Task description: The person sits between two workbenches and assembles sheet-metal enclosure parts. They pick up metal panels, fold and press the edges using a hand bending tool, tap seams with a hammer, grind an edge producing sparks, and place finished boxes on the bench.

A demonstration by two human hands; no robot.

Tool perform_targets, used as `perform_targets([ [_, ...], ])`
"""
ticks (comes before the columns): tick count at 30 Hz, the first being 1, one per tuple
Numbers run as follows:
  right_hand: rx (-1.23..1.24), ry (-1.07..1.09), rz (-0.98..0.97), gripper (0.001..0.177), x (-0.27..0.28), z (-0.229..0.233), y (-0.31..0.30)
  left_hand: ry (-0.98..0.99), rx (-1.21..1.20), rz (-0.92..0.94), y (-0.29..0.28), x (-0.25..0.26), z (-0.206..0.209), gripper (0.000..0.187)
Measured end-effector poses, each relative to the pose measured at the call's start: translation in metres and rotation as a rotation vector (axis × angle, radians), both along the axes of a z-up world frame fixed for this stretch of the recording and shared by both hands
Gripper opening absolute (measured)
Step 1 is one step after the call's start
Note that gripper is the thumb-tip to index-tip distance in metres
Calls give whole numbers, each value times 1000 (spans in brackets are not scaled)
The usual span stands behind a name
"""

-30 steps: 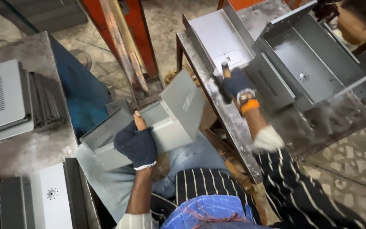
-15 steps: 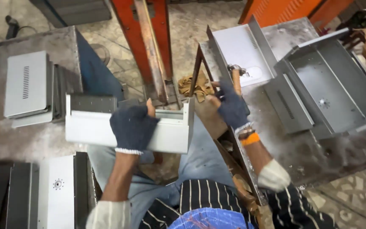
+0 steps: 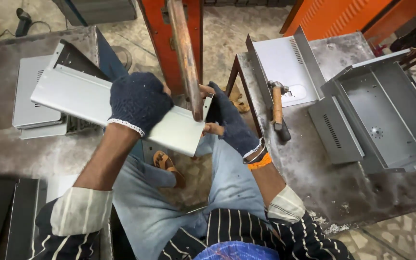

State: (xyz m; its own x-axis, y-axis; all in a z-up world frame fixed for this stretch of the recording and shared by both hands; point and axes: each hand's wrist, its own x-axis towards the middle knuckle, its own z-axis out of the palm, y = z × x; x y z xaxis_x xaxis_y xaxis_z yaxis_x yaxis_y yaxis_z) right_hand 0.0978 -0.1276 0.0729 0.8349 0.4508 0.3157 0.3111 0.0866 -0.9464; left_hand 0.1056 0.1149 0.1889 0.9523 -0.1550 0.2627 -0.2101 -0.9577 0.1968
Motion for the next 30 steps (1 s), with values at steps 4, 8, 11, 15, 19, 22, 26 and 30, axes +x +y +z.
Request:
perform_targets([
  [4,-55,-63,-63,105,1,-1,-1,-11,-55,-25,1,-1,-2,27],
  [8,-102,-45,-89,98,3,1,-3,-8,-61,-1,4,4,-14,26],
  [11,-159,-71,-118,91,5,2,-4,-19,-22,26,5,4,-18,27],
  [15,-177,-79,-138,92,6,0,-3,-31,-35,-5,5,6,-19,22],
  [19,-151,-43,-131,91,4,6,-1,2,-37,-7,5,5,-19,20],
  [22,-143,-50,-125,93,8,0,-2,20,-24,-2,5,4,-18,22],
  [26,-131,-55,-113,94,3,0,-1,42,2,8,5,4,-19,24],
  [30,-83,-6,-91,98,1,-5,-4,47,-4,-6,6,5,-20,25],
])
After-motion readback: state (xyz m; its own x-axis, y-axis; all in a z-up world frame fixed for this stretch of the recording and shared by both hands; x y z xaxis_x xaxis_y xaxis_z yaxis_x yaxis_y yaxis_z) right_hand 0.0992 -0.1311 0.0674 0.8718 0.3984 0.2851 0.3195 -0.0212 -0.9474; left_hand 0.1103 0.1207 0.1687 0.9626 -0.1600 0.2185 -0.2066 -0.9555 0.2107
